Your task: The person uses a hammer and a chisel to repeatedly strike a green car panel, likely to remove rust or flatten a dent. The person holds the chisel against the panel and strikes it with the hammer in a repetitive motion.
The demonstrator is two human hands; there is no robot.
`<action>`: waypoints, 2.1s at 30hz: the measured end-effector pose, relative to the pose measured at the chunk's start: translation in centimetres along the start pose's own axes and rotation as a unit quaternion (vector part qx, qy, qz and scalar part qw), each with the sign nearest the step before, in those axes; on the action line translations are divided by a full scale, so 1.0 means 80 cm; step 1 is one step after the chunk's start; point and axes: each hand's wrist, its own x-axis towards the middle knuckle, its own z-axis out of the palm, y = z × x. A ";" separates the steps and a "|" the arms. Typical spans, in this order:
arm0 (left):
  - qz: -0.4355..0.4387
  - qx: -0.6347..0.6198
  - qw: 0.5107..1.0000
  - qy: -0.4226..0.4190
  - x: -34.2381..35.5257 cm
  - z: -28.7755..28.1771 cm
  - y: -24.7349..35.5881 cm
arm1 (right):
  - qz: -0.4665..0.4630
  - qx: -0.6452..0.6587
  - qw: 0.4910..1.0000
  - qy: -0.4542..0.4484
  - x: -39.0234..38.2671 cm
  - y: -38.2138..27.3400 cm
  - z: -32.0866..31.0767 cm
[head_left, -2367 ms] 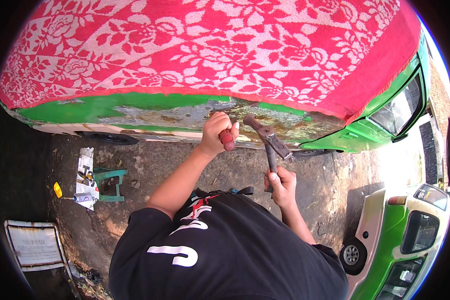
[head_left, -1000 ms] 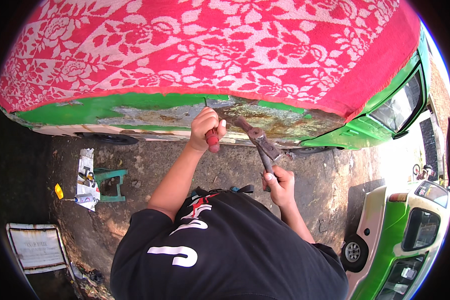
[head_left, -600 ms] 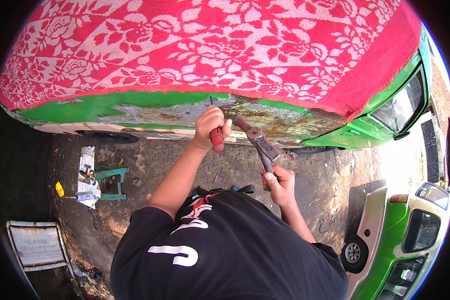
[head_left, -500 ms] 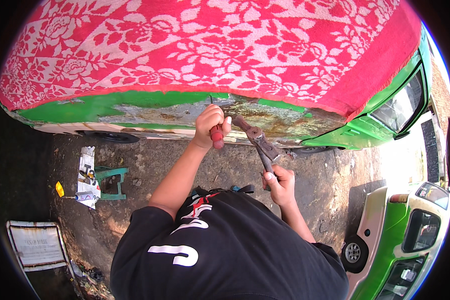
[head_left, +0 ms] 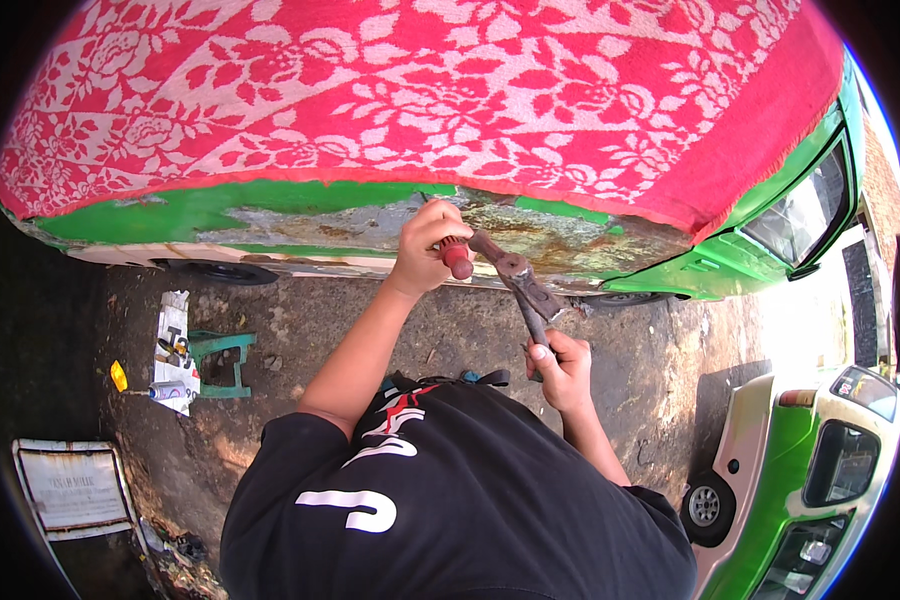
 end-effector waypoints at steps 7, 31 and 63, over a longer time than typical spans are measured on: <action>0.016 0.050 0.999 -0.011 -0.003 0.002 -0.001 | 0.004 0.003 1.000 0.006 -0.003 0.001 -0.002; 0.071 0.061 0.993 -0.069 -0.003 -0.020 -0.006 | 0.011 -0.005 1.000 -0.007 -0.003 0.001 -0.007; 0.006 0.084 0.996 0.003 0.019 0.001 -0.002 | -0.021 -0.042 0.998 -0.033 -0.008 -0.009 -0.016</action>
